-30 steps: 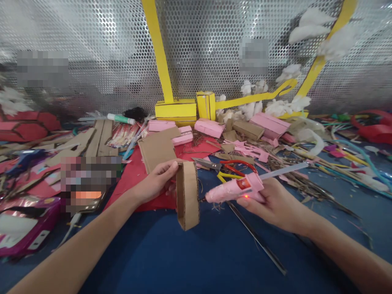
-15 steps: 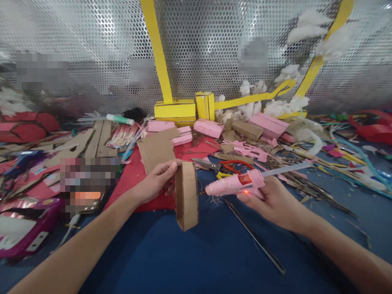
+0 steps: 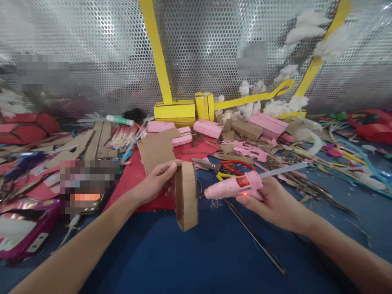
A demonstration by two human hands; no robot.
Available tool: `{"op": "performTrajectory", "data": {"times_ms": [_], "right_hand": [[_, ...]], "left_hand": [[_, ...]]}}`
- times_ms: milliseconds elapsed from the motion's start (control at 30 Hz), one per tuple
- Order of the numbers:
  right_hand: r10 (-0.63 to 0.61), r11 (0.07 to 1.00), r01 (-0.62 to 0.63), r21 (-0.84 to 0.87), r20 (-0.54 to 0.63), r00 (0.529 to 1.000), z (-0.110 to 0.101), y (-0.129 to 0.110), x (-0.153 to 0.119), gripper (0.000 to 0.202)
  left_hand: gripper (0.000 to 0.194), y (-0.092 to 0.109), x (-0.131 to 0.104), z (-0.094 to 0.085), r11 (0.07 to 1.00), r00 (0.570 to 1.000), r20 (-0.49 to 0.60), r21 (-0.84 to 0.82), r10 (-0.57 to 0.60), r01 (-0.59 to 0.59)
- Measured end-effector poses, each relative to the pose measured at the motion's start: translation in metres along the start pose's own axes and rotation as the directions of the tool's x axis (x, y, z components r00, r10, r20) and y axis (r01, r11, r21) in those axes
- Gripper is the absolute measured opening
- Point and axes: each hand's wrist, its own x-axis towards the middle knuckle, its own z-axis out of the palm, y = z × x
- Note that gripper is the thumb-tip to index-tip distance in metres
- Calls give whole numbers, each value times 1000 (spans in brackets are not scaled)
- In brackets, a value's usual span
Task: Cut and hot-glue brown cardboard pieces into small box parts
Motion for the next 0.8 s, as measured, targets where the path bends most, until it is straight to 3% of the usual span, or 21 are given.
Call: {"op": "performTrajectory", "data": {"times_ms": [167, 500, 800], "right_hand": [[31, 999, -28, 32, -73, 997, 2, 3, 0, 45], [1, 990, 12, 139, -93, 996, 3, -4, 6, 42], [-84, 985, 87, 152, -23, 996, 1, -4, 7, 37]], "left_hand": [[43, -1, 0, 0, 1000, 1000, 0, 8, 0, 0], [45, 1, 0, 1, 1000, 1000, 3, 14, 11, -11], [43, 0, 0, 0, 1000, 1000, 2, 0, 0, 0]]}}
